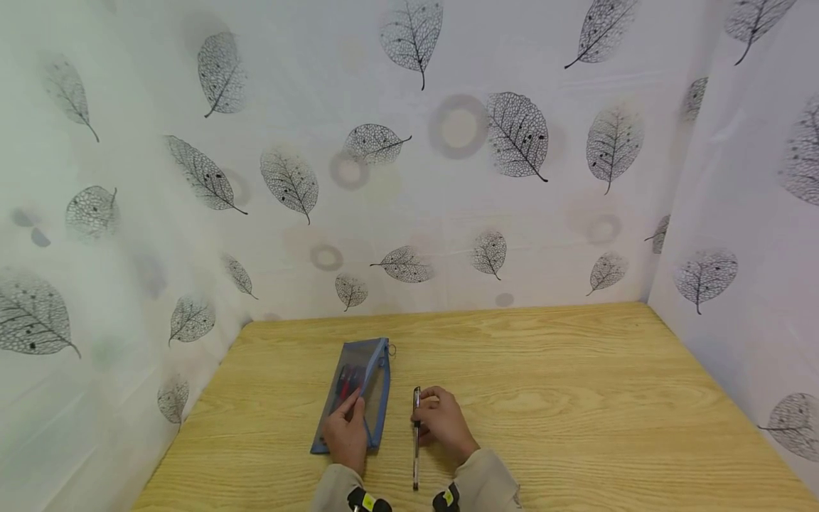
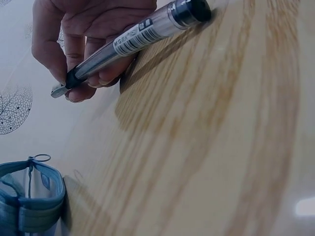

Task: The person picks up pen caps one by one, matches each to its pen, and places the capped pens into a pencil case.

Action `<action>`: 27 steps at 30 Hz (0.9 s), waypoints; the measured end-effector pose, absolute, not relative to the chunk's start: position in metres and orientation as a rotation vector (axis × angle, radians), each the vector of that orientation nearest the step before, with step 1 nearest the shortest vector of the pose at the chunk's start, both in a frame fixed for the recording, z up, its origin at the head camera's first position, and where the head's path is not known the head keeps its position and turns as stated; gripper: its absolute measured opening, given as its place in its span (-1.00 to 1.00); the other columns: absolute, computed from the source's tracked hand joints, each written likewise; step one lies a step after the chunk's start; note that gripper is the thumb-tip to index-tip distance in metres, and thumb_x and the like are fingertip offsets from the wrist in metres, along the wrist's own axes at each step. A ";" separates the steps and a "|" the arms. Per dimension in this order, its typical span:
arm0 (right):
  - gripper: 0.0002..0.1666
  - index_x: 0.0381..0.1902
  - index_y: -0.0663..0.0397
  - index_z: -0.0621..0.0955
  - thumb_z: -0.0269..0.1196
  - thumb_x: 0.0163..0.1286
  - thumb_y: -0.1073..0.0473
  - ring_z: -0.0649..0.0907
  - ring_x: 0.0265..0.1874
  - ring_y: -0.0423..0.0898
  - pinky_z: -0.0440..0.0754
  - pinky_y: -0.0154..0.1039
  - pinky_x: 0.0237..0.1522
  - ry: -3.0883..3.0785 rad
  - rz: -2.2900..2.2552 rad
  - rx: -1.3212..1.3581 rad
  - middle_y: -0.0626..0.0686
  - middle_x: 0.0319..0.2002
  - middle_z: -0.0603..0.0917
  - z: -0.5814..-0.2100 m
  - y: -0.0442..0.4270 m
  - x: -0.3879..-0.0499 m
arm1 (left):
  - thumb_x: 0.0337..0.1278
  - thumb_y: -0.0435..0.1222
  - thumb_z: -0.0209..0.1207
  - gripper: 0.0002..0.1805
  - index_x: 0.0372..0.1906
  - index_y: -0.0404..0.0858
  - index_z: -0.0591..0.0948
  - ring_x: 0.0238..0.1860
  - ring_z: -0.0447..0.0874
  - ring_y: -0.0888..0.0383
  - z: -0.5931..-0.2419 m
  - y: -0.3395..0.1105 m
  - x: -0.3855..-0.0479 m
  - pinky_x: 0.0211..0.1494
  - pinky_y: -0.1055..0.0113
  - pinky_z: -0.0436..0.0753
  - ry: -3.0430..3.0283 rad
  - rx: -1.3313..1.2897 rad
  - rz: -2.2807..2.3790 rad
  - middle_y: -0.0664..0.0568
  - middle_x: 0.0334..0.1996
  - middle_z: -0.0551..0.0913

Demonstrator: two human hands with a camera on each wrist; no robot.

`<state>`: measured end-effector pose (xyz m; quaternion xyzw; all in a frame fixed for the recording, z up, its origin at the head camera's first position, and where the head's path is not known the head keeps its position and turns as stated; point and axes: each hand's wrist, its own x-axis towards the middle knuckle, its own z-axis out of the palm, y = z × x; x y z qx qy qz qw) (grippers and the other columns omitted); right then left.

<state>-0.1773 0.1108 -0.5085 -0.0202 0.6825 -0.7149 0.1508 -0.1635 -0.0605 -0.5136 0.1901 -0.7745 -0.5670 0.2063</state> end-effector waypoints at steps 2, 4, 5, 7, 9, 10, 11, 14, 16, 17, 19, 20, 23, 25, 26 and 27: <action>-0.52 0.10 0.47 0.34 0.16 0.24 0.39 0.63 -0.58 -0.15 0.69 -0.17 -0.50 1.939 -2.063 -0.070 0.12 -0.34 0.68 -0.508 0.112 -0.177 | 0.22 -0.40 0.20 -0.75 -0.02 -0.31 0.70 0.06 0.61 -0.16 -0.515 -0.061 -0.164 0.10 -0.09 0.55 -2.155 0.521 -1.573 -0.21 -0.03 0.67; -0.50 0.11 0.46 0.33 0.17 0.22 0.41 0.63 -0.56 -0.16 0.69 -0.17 -0.49 1.928 -2.068 -0.072 0.12 -0.33 0.68 -0.508 0.112 -0.178 | 0.22 -0.40 0.20 -0.75 -0.02 -0.31 0.70 0.06 0.61 -0.16 -0.516 -0.061 -0.164 0.10 -0.08 0.55 -2.152 0.512 -1.569 -0.21 -0.04 0.68; -0.49 0.12 0.46 0.33 0.18 0.22 0.42 0.64 -0.54 -0.15 0.70 -0.17 -0.47 1.927 -2.070 -0.071 0.12 -0.32 0.67 -0.508 0.113 -0.179 | 0.22 -0.40 0.20 -0.75 -0.02 -0.32 0.70 0.06 0.61 -0.17 -0.516 -0.061 -0.164 0.10 -0.09 0.55 -2.152 0.506 -1.563 -0.21 -0.04 0.68; -0.47 0.15 0.46 0.33 0.21 0.24 0.42 0.66 -0.49 -0.13 0.71 -0.16 -0.43 1.922 -2.077 -0.075 0.13 -0.29 0.68 -0.510 0.112 -0.181 | 0.21 -0.40 0.20 -0.75 -0.03 -0.32 0.70 0.05 0.62 -0.17 -0.517 -0.061 -0.164 0.09 -0.08 0.56 -2.149 0.497 -1.561 -0.22 -0.05 0.68; -0.44 0.17 0.46 0.34 0.24 0.24 0.41 0.68 -0.43 -0.11 0.71 -0.14 -0.39 1.914 -2.092 -0.079 0.14 -0.27 0.68 -0.512 0.111 -0.184 | 0.21 -0.40 0.21 -0.75 -0.04 -0.33 0.70 0.05 0.62 -0.17 -0.518 -0.061 -0.164 0.09 -0.08 0.56 -2.142 0.489 -1.554 -0.22 -0.05 0.68; -0.42 0.18 0.46 0.33 0.26 0.25 0.40 0.69 -0.41 -0.10 0.72 -0.12 -0.37 1.912 -2.100 -0.087 0.15 -0.26 0.68 -0.513 0.110 -0.185 | 0.21 -0.40 0.21 -0.75 -0.04 -0.32 0.70 0.04 0.62 -0.17 -0.518 -0.061 -0.164 0.08 -0.08 0.56 -2.141 0.485 -1.552 -0.22 -0.05 0.68; -0.41 0.19 0.47 0.33 0.27 0.25 0.40 0.69 -0.40 -0.09 0.72 -0.11 -0.36 1.908 -2.112 -0.088 0.15 -0.26 0.69 -0.514 0.109 -0.186 | 0.20 -0.40 0.21 -0.76 -0.04 -0.32 0.71 0.04 0.62 -0.17 -0.519 -0.061 -0.164 0.08 -0.08 0.56 -2.140 0.483 -1.546 -0.22 -0.05 0.68; -0.40 0.21 0.49 0.34 0.27 0.27 0.37 0.69 -0.42 -0.10 0.72 -0.12 -0.36 1.917 -2.129 -0.097 0.14 -0.28 0.70 -0.515 0.106 -0.191 | 0.21 -0.40 0.21 -0.76 -0.04 -0.31 0.71 0.05 0.61 -0.18 -0.518 -0.061 -0.163 0.10 -0.09 0.55 -2.144 0.486 -1.543 -0.22 -0.05 0.68; -0.40 0.21 0.50 0.35 0.27 0.28 0.35 0.68 -0.44 -0.12 0.71 -0.14 -0.37 1.934 -2.129 -0.091 0.15 -0.29 0.71 -0.515 0.104 -0.195 | 0.22 -0.39 0.20 -0.75 -0.03 -0.31 0.71 0.06 0.61 -0.19 -0.517 -0.061 -0.163 0.11 -0.10 0.54 -2.156 0.495 -1.542 -0.23 -0.04 0.67; -0.40 0.21 0.51 0.36 0.27 0.29 0.34 0.68 -0.44 -0.12 0.71 -0.15 -0.37 1.938 -2.127 -0.085 0.16 -0.29 0.71 -0.516 0.103 -0.196 | 0.22 -0.39 0.20 -0.75 -0.03 -0.30 0.71 0.06 0.60 -0.19 -0.516 -0.061 -0.163 0.12 -0.11 0.53 -2.160 0.504 -1.544 -0.22 -0.04 0.67; -0.41 0.21 0.51 0.37 0.27 0.30 0.32 0.69 -0.43 -0.12 0.72 -0.15 -0.36 1.947 -2.117 -0.072 0.19 -0.28 0.71 -0.517 0.101 -0.200 | 0.22 -0.39 0.20 -0.75 -0.02 -0.30 0.70 0.07 0.60 -0.18 -0.515 -0.061 -0.163 0.12 -0.11 0.52 -2.167 0.520 -1.552 -0.22 -0.03 0.67; -0.42 0.20 0.51 0.38 0.27 0.30 0.32 0.69 -0.43 -0.12 0.71 -0.16 -0.36 1.954 -2.112 -0.065 0.21 -0.27 0.71 -0.517 0.100 -0.202 | 0.22 -0.38 0.20 -0.75 -0.02 -0.30 0.70 0.08 0.60 -0.18 -0.515 -0.061 -0.163 0.13 -0.11 0.52 -2.169 0.529 -1.557 -0.22 -0.03 0.67; -0.43 0.20 0.51 0.40 0.26 0.31 0.31 0.69 -0.40 -0.13 0.72 -0.16 -0.35 1.961 -2.100 -0.055 0.23 -0.23 0.71 -0.518 0.096 -0.207 | 0.22 -0.39 0.20 -0.75 -0.02 -0.30 0.70 0.08 0.59 -0.18 -0.514 -0.060 -0.164 0.13 -0.11 0.52 -2.169 0.537 -1.562 -0.21 -0.03 0.67; -0.45 0.19 0.50 0.41 0.26 0.31 0.32 0.69 -0.40 -0.12 0.72 -0.16 -0.35 1.965 -2.096 -0.047 0.24 -0.23 0.71 -0.517 0.093 -0.211 | 0.22 -0.40 0.20 -0.75 -0.02 -0.31 0.70 0.08 0.60 -0.17 -0.514 -0.060 -0.164 0.13 -0.11 0.52 -2.166 0.535 -1.561 -0.21 -0.04 0.67; -0.45 0.19 0.50 0.41 0.26 0.31 0.32 0.69 -0.40 -0.13 0.72 -0.17 -0.35 1.968 -2.094 -0.046 0.23 -0.23 0.71 -0.516 0.091 -0.212 | 0.21 -0.40 0.20 -0.75 -0.03 -0.31 0.70 0.08 0.60 -0.17 -0.514 -0.060 -0.164 0.14 -0.11 0.52 -2.163 0.534 -1.560 -0.21 -0.04 0.67; -0.46 0.19 0.50 0.41 0.26 0.31 0.33 0.69 -0.40 -0.12 0.72 -0.17 -0.35 1.970 -2.093 -0.047 0.23 -0.23 0.71 -0.515 0.090 -0.214 | 0.21 -0.40 0.20 -0.75 -0.03 -0.31 0.70 0.08 0.60 -0.17 -0.514 -0.061 -0.164 0.14 -0.11 0.52 -2.165 0.533 -1.557 -0.21 -0.04 0.67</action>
